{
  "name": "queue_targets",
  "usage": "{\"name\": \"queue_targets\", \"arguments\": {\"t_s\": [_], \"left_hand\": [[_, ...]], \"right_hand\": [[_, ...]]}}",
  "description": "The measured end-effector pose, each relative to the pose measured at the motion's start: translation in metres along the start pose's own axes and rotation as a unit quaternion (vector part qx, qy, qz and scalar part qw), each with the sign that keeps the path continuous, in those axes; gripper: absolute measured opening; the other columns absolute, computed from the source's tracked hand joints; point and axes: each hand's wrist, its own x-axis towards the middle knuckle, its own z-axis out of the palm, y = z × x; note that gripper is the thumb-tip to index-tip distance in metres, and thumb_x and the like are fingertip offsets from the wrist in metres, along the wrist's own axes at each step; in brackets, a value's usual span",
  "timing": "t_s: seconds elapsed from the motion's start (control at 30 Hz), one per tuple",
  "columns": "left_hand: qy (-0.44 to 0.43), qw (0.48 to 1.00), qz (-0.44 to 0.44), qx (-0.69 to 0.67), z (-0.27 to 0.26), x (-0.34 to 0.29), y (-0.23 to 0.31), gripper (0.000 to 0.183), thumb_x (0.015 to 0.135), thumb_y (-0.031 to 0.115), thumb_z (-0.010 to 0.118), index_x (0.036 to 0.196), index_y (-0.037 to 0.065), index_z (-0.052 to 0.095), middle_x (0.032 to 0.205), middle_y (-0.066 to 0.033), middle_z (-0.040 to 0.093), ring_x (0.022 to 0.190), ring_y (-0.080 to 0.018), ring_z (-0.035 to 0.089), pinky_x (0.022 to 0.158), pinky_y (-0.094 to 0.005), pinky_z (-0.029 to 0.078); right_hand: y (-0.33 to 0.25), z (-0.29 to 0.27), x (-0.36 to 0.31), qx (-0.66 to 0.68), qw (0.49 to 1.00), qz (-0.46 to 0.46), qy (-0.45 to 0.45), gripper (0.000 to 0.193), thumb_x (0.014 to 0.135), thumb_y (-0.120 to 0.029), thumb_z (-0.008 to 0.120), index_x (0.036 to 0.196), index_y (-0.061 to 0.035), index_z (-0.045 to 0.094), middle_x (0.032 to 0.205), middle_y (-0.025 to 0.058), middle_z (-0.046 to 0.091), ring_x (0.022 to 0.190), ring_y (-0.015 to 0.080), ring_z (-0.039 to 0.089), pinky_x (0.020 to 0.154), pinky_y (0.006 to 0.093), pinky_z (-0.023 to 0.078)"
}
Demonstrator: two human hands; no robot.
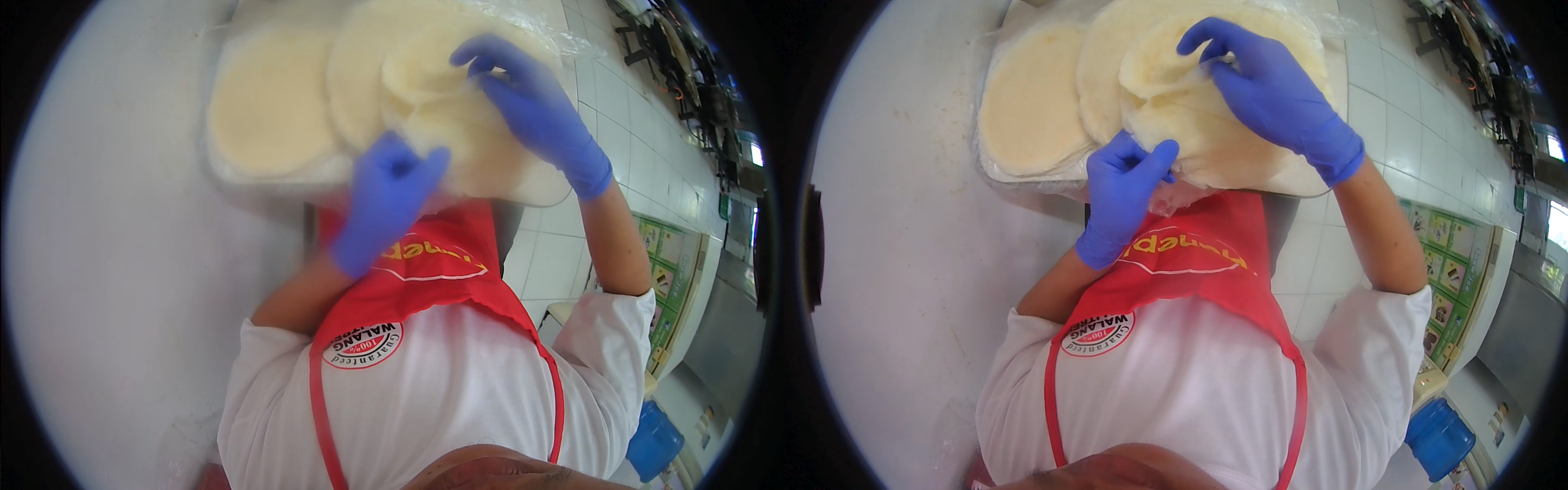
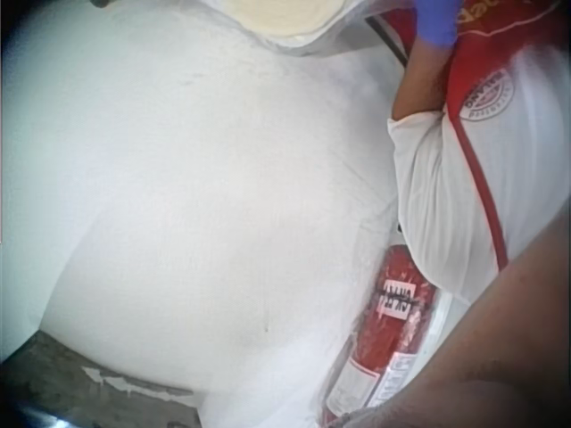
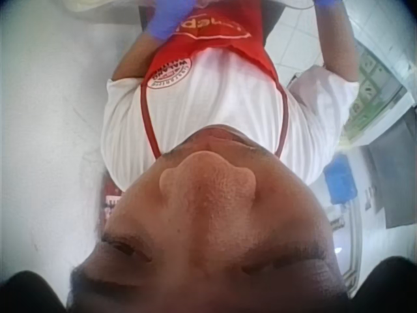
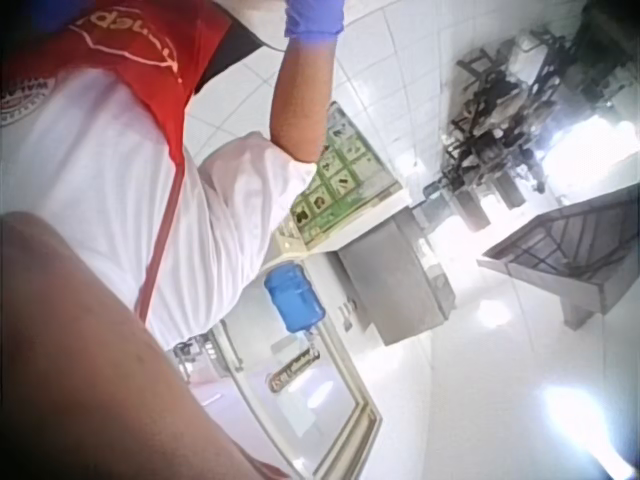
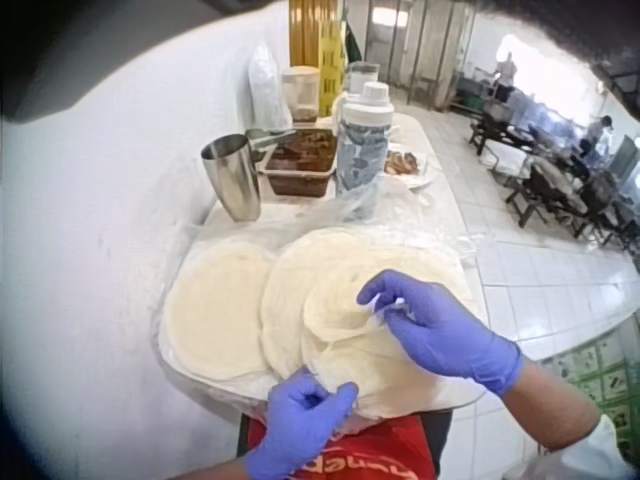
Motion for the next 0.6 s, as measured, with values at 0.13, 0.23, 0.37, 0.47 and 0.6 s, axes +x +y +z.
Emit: {"name": "queue_targets", "arguments": {"t_s": [0.13,0.23,0.37,0.47,0.6], "left_hand": [[0.053,0.998,0.023,-0.030,0.000,0.013,0.006,0.035,0.086,0.006,0.082,0.084,0.007,0.047,0.076,0.0035,0.049,0.058,-0.0054,0.049,0.051,-0.0234,0.047],[0.070,0.993,0.050,0.083,0.002,0.028,0.007,0.036,0.087,0.007,0.082,0.094,0.008,0.047,0.075,0.0056,0.045,0.057,-0.0031,0.045,0.045,-0.0236,0.045],[0.066,0.991,0.082,0.088,-0.003,0.033,-0.001,0.032,0.088,0.006,0.079,0.096,0.009,0.049,0.074,0.0061,0.046,0.058,-0.0012,0.044,0.047,-0.0227,0.041],[0.065,0.993,0.085,0.053,-0.002,0.031,0.000,0.028,0.091,0.005,0.076,0.097,0.009,0.050,0.073,0.0064,0.046,0.058,-0.0009,0.043,0.048,-0.0216,0.037],[0.052,0.997,0.051,0.029,-0.001,0.027,0.005,0.023,0.093,0.005,0.073,0.098,0.009,0.051,0.070,0.0066,0.047,0.057,-0.0008,0.042,0.048,-0.0210,0.036]], "right_hand": [[-0.024,-0.001,0.000,-0.137,0.985,0.052,-0.086,0.039,0.087,-0.026,0.076,0.121,-0.0091,0.067,0.101,0.0122,0.069,0.094,0.0233,0.068,0.086,0.0357,0.053],[-0.012,0.002,-0.002,-0.181,0.982,-0.006,-0.057,0.044,0.085,-0.031,0.079,0.121,-0.0082,0.068,0.103,0.0140,0.071,0.095,0.0292,0.069,0.087,0.0396,0.053],[-0.012,-0.013,-0.001,-0.239,0.968,0.001,-0.083,0.040,0.087,-0.029,0.077,0.118,-0.0053,0.070,0.106,0.0155,0.072,0.098,0.0307,0.069,0.087,0.0405,0.054],[-0.019,-0.019,0.001,-0.246,0.968,0.018,-0.056,0.034,0.089,-0.025,0.075,0.115,-0.0031,0.071,0.103,0.0166,0.072,0.095,0.0301,0.070,0.086,0.0396,0.054],[-0.012,-0.030,0.002,-0.174,0.983,0.041,-0.041,0.033,0.089,-0.023,0.073,0.112,0.0005,0.071,0.095,0.0174,0.073,0.089,0.0303,0.071,0.083,0.0384,0.055]]}}
